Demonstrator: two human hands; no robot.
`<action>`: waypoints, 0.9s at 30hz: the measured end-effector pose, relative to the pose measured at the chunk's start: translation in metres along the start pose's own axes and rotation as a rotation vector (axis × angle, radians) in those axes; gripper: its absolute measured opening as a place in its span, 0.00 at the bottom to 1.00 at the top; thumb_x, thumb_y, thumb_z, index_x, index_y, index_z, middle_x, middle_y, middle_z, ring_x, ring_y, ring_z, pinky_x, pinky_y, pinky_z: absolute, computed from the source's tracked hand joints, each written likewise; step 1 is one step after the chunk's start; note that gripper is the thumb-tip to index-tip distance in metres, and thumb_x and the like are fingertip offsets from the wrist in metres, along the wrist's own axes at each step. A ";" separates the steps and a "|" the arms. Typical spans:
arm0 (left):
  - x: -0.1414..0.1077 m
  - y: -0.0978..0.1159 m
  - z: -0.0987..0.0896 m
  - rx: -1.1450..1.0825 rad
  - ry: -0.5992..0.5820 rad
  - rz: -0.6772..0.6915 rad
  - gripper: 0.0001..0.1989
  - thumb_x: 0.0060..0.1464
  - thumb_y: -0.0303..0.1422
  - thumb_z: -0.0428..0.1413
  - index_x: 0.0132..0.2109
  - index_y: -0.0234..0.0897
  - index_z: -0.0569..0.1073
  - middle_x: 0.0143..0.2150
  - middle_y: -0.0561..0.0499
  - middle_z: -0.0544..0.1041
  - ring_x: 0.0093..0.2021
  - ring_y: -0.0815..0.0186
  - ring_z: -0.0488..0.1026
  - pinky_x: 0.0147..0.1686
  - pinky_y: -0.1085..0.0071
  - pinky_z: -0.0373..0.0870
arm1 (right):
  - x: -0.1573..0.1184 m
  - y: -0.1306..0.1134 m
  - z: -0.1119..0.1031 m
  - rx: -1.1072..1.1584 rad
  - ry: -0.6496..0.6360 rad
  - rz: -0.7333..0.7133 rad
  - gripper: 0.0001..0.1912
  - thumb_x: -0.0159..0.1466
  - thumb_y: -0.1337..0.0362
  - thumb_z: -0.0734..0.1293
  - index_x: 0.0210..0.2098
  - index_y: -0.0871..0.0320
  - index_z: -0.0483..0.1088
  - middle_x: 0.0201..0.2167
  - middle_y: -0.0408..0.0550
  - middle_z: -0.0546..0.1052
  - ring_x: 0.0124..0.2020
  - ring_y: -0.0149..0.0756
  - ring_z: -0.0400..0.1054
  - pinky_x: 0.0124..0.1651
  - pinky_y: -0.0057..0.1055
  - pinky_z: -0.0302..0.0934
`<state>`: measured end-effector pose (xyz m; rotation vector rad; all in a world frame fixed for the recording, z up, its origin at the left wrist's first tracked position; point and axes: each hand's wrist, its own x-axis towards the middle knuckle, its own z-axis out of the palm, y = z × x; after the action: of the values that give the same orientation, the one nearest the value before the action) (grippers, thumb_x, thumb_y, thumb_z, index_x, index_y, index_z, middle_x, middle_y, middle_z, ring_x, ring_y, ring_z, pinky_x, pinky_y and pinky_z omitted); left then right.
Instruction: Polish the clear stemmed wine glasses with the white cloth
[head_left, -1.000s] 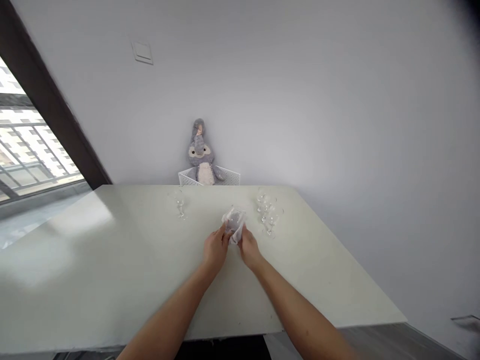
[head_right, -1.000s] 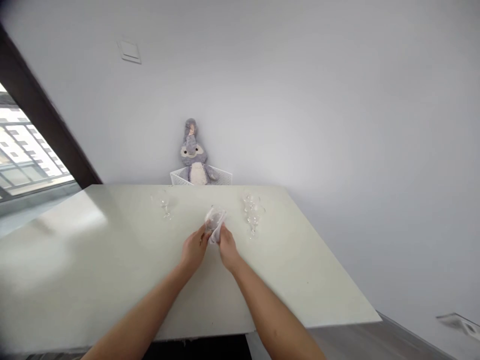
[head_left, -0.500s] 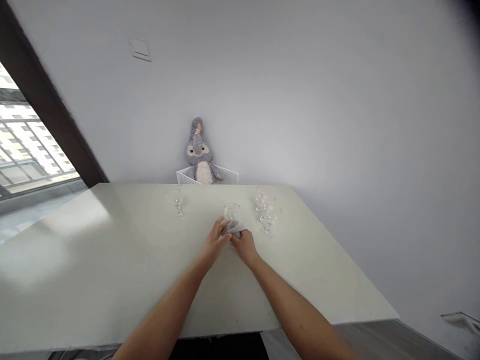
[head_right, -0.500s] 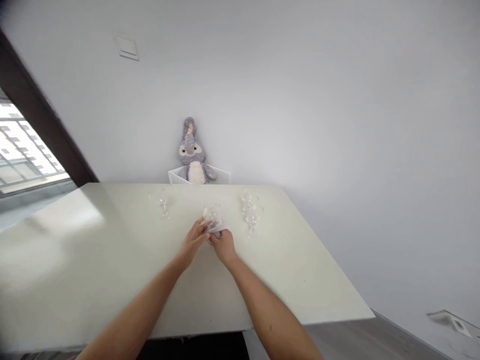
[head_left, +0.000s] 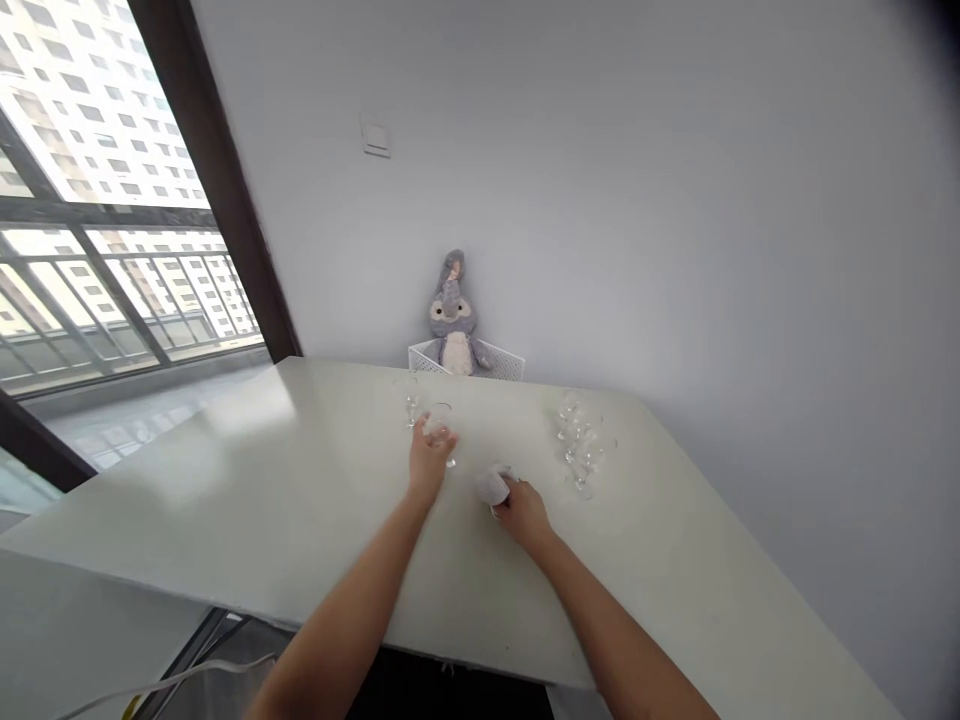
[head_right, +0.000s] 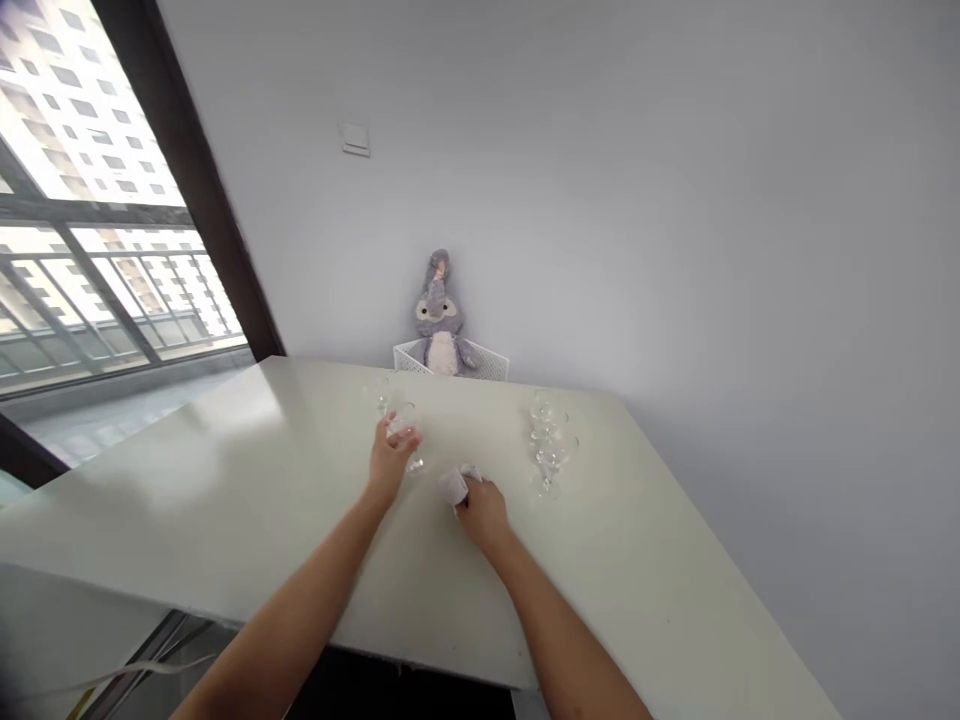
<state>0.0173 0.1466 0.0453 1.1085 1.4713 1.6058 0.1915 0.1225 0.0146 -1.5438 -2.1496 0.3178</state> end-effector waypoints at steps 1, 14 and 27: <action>0.007 -0.002 -0.010 0.044 0.060 0.014 0.33 0.45 0.38 0.57 0.57 0.42 0.53 0.44 0.44 0.73 0.39 0.65 0.73 0.37 0.69 0.67 | 0.000 0.001 0.001 0.008 -0.008 0.015 0.07 0.51 0.71 0.62 0.28 0.58 0.71 0.26 0.49 0.74 0.29 0.35 0.64 0.29 0.27 0.49; 0.051 -0.018 -0.063 0.311 0.229 0.083 0.35 0.45 0.40 0.55 0.58 0.43 0.50 0.47 0.46 0.71 0.43 0.66 0.71 0.40 0.69 0.65 | -0.004 -0.008 -0.002 0.152 -0.031 -0.074 0.06 0.51 0.71 0.61 0.25 0.58 0.70 0.23 0.46 0.73 0.24 0.31 0.62 0.27 0.25 0.49; 0.075 -0.030 -0.071 0.264 0.098 0.084 0.41 0.44 0.37 0.56 0.61 0.45 0.43 0.52 0.42 0.66 0.51 0.60 0.66 0.46 0.61 0.64 | -0.002 -0.008 -0.007 0.585 -0.193 -0.042 0.07 0.49 0.65 0.62 0.21 0.61 0.70 0.18 0.42 0.68 0.24 0.31 0.62 0.26 0.24 0.54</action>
<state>-0.0797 0.1892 0.0264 1.2668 1.7617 1.5737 0.1885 0.1177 0.0238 -1.1619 -1.9693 1.0139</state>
